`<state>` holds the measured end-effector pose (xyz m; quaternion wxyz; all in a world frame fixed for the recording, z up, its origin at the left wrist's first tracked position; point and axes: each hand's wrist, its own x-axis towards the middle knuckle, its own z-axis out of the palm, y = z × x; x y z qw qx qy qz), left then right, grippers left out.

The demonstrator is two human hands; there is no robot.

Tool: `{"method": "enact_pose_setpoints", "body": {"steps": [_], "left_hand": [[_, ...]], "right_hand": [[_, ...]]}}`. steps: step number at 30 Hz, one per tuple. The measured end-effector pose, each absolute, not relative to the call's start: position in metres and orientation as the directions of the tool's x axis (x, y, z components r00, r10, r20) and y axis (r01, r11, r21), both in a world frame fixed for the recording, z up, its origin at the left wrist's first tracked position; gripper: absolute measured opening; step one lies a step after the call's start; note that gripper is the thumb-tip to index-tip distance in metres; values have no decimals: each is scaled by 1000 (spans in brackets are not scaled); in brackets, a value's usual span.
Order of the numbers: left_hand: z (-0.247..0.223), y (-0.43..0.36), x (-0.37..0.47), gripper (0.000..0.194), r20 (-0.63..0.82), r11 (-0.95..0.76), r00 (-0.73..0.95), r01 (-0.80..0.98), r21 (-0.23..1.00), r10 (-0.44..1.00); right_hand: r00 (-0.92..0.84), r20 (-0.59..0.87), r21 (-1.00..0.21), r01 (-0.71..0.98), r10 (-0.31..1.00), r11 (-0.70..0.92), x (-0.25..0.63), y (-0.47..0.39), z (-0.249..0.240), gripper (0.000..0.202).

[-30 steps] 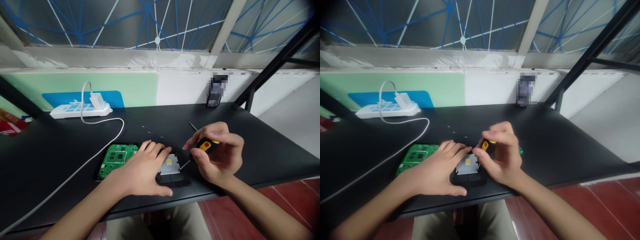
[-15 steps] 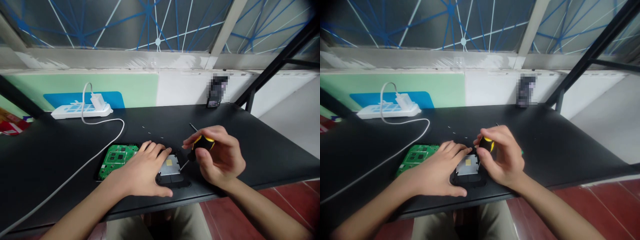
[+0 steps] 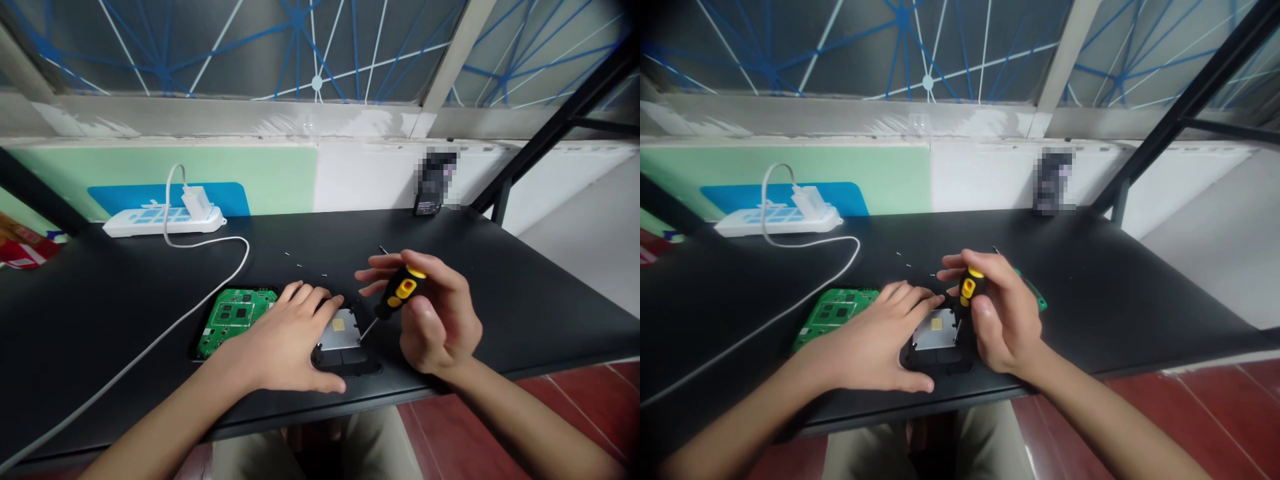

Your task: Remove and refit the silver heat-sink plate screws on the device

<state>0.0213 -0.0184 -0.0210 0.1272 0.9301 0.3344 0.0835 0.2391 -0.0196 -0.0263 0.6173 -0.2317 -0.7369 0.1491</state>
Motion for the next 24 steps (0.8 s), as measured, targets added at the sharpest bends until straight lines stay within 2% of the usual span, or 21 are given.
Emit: {"method": "enact_pose_setpoints", "body": {"steps": [3, 6, 9, 13, 19, 21, 24], "left_hand": [[-20, -18, 21, 103, 66, -744, 763, 602, 291, 643], [-20, -18, 21, 103, 63, -745, 764, 602, 288, 642], [-21, -18, 21, 103, 75, -747, 764, 598, 289, 641], [-24, -17, 20, 101, 83, -748, 765, 592, 301, 639], [-24, -18, 20, 100, 92, -744, 759, 595, 304, 645], [-23, -18, 21, 101, 79, -742, 759, 599, 301, 646], [-21, -18, 22, 102, 53, -741, 763, 605, 292, 644]], "right_hand": [[-118, 851, -491, 167, 512, 855, 238, -18, -25, 52], [-109, 902, -382, 254, 419, 889, 239, -14, -25, 60], [-107, 927, -320, 275, 359, 907, 241, -10, -25, 57], [-97, 916, -369, 176, 389, 913, 239, -12, -26, 39], [-97, 841, -515, 160, 533, 842, 235, -18, -26, 43], [-93, 849, -494, 204, 519, 845, 237, -17, -25, 43], [-85, 908, -368, 306, 410, 878, 240, -14, -22, 48]]}}
